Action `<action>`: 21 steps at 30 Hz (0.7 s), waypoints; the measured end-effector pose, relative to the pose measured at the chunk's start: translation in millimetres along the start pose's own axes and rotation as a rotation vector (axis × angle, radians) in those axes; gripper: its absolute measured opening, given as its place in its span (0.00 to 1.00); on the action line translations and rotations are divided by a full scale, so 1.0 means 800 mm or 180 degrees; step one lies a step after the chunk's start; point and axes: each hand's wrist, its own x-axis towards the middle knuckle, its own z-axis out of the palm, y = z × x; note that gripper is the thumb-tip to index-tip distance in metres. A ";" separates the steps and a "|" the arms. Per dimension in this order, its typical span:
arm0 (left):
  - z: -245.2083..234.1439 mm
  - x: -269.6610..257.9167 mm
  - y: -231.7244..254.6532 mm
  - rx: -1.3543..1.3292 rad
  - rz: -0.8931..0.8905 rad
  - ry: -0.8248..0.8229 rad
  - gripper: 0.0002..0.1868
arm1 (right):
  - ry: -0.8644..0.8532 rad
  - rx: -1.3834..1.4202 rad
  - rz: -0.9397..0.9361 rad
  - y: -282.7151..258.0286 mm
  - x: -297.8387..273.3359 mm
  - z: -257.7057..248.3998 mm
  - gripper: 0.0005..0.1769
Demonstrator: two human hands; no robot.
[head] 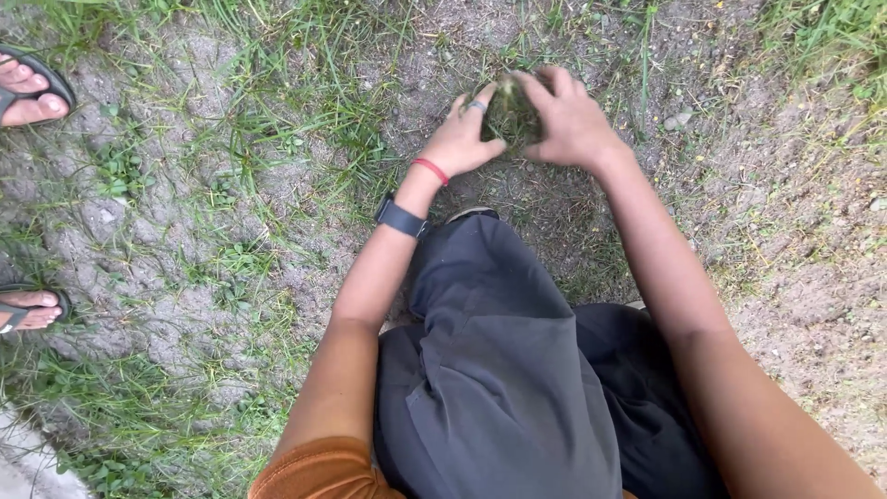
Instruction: Pulling small weeds and grass from a dirt patch by hand while kneeling outdoors.
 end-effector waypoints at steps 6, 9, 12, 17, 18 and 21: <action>-0.051 -0.050 0.009 0.0877 -0.0590 0.0032 0.31 | 0.0324 -0.0735 -0.0197 -0.037 0.024 0.084 0.59; -0.054 -0.048 -0.013 0.0989 -0.0629 0.0580 0.28 | 0.0877 -0.1160 -0.0627 -0.026 0.018 0.134 0.51; -0.047 -0.050 -0.020 0.1136 -0.0558 0.0772 0.29 | 0.1464 -0.1145 -0.1203 0.002 -0.012 0.160 0.34; 0.005 -0.055 -0.020 0.1511 -0.0182 0.0626 0.35 | 0.1413 -0.1869 -0.1444 0.125 -0.057 0.198 0.27; 0.014 -0.060 -0.011 0.1666 -0.0104 0.0484 0.40 | 0.1477 -0.1885 -0.1568 0.154 -0.061 0.202 0.23; 0.057 -0.063 -0.014 0.2034 0.0102 0.0272 0.50 | 0.1445 -0.1878 -0.1652 0.214 -0.081 0.204 0.18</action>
